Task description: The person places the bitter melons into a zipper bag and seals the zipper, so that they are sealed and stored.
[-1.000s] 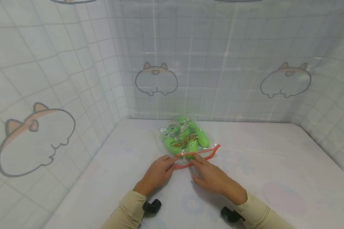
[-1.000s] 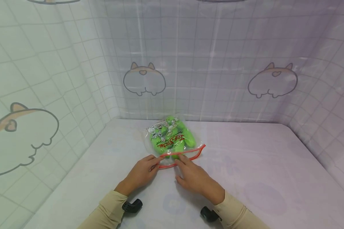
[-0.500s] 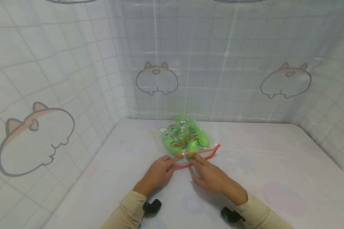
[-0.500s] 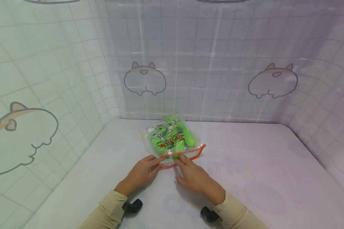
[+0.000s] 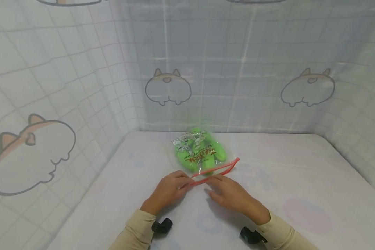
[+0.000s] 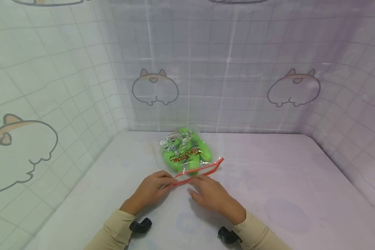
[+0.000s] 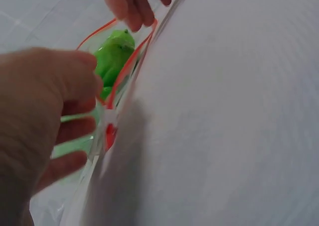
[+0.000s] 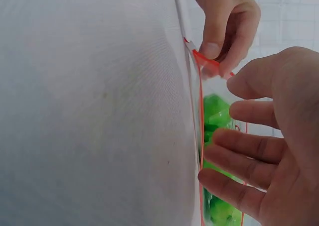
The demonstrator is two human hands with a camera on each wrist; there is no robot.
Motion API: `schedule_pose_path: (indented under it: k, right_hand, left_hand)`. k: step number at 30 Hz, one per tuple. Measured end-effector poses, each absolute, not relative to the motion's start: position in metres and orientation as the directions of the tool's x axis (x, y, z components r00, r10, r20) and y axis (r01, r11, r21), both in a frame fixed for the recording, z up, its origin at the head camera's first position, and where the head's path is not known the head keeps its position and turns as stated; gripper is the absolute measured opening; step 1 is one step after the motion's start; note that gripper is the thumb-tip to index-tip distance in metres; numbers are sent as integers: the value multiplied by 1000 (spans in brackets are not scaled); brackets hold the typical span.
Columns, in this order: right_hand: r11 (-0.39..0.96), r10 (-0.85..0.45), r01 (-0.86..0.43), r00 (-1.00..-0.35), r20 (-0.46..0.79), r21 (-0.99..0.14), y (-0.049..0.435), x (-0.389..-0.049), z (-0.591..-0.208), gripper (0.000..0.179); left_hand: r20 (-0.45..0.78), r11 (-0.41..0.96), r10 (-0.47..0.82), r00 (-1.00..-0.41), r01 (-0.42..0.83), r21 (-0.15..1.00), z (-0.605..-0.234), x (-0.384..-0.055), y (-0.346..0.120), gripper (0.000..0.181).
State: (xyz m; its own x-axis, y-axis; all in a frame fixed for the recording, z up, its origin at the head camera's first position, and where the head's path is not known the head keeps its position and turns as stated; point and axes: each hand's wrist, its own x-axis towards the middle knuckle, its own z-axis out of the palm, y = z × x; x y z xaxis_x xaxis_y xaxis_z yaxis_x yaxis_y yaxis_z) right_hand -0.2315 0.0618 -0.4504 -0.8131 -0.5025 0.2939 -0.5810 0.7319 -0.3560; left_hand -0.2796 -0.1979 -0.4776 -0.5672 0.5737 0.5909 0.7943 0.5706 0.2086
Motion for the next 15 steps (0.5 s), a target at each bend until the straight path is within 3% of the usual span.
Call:
schedule_pose_path:
  k: [6,15]
  right_hand:
    - [723,-484,-582,-811,328,-373,60,-232,-450,26]
    - [695,-475,-565,-825,306,-445,59,-238,-446,23]
  left_hand:
    - [601,540,576,-554,810,229,-475,-281,-209,20]
    - [481,618,574,-663,736,277,-467,-283,-226,18]
